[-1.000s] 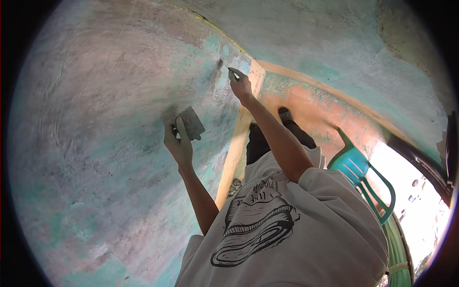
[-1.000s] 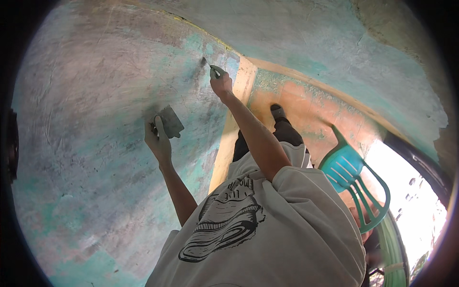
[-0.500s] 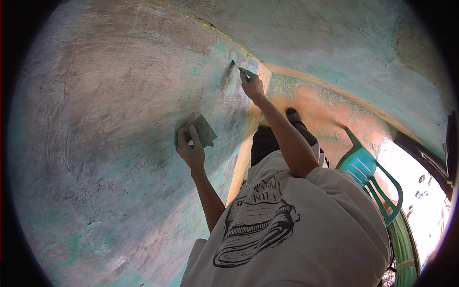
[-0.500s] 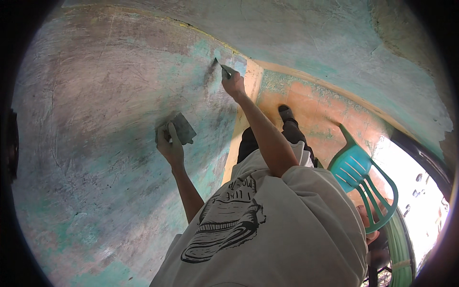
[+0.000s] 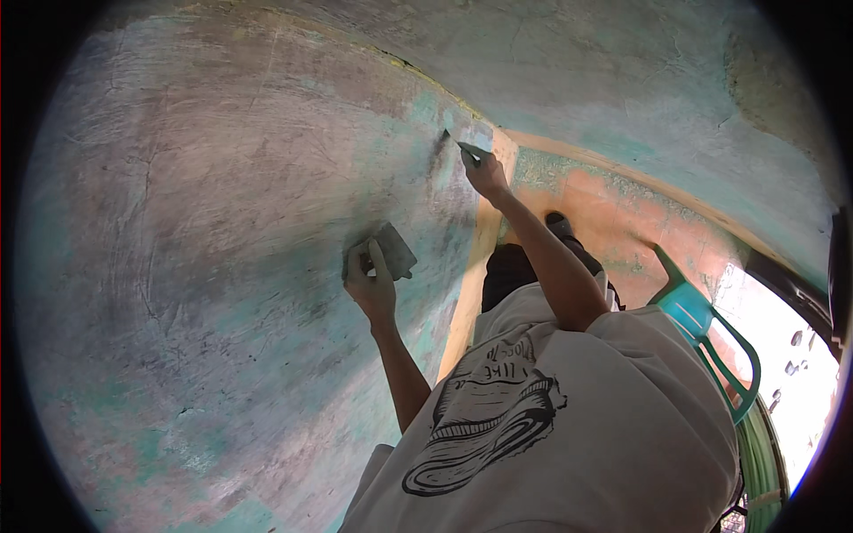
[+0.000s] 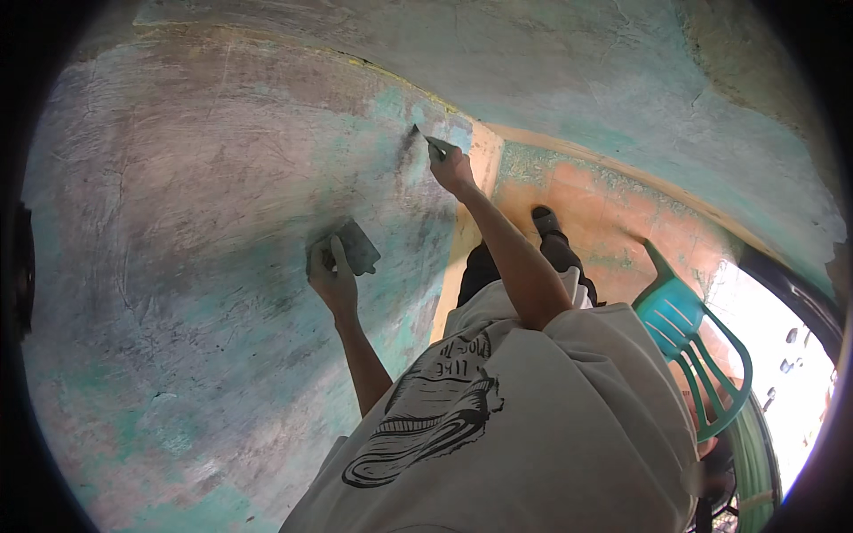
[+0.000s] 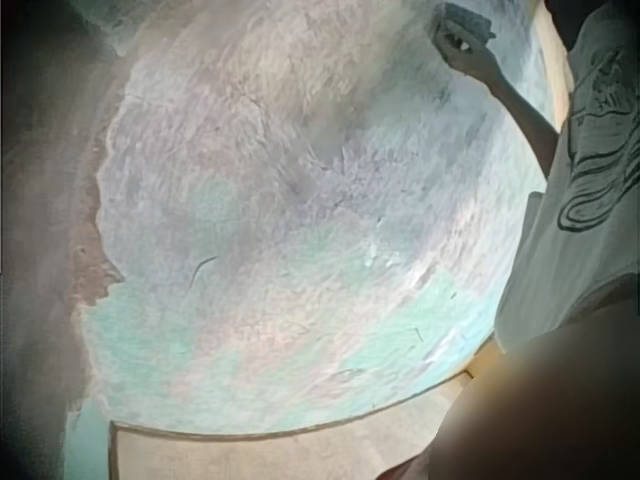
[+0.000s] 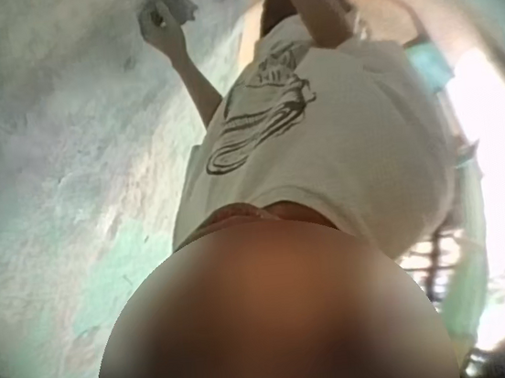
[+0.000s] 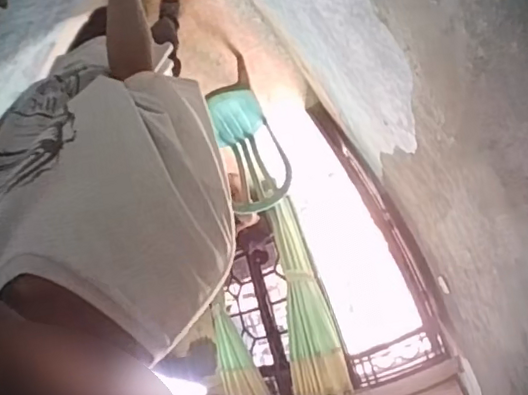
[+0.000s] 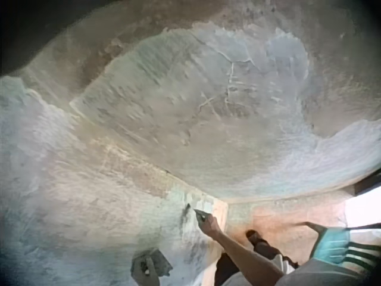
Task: Patching and smoothing a wall using a putty knife and a hawk.
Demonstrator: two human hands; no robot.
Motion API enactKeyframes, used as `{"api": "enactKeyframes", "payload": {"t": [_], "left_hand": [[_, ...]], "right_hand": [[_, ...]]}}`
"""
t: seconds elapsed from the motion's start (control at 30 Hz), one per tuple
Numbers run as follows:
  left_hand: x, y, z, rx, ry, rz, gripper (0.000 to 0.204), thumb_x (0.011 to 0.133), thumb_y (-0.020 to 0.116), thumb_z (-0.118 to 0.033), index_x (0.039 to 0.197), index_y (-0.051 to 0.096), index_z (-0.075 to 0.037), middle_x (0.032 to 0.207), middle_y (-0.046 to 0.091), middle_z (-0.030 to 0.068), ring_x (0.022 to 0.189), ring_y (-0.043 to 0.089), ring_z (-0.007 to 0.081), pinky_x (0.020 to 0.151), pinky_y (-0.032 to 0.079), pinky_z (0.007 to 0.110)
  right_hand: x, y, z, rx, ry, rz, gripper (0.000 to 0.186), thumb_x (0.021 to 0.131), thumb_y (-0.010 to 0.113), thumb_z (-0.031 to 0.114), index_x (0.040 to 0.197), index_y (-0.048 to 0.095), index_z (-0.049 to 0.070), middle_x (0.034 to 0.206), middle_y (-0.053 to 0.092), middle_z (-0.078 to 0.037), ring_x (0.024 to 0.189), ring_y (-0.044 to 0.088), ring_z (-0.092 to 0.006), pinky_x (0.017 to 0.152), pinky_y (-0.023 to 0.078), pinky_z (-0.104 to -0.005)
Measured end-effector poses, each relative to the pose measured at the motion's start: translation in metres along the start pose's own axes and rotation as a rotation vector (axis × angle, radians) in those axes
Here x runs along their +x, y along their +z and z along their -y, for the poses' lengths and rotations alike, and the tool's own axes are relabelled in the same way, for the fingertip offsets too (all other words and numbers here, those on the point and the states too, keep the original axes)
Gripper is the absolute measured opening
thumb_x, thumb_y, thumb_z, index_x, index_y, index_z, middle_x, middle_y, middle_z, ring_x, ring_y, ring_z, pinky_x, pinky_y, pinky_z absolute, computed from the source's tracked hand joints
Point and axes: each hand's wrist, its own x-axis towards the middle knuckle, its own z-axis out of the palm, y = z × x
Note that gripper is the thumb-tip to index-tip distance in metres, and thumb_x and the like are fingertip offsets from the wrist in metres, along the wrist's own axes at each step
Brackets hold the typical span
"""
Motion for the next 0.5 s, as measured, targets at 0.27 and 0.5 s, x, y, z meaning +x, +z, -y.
{"api": "enactKeyframes", "payload": {"t": [0.27,0.5], "left_hand": [[0.003,0.004,-0.005,0.038,-0.008,0.015,0.024,0.104,0.068,-0.023,0.094,0.070,-0.001,0.083,0.073,0.0104,0.073,0.071,0.0186,0.061,0.055,0.032],[0.006,0.003,-0.009,0.065,-0.012,0.004,0.024,0.103,0.069,-0.023,0.095,0.072,-0.001,0.082,0.073,0.0110,0.072,0.071,0.0186,0.061,0.056,0.032]], "right_hand": [[0.017,0.001,-0.007,0.012,-0.004,-0.045,0.036,0.101,0.065,0.031,0.133,0.072,0.015,0.104,0.076,-0.024,0.088,0.077,-0.0288,0.076,0.057,-0.0383],[0.016,-0.002,0.000,-0.011,0.056,0.002,0.035,0.100,0.062,0.028,0.132,0.072,0.017,0.115,0.074,-0.023,0.106,0.074,-0.0379,0.088,0.059,-0.0425]]}}
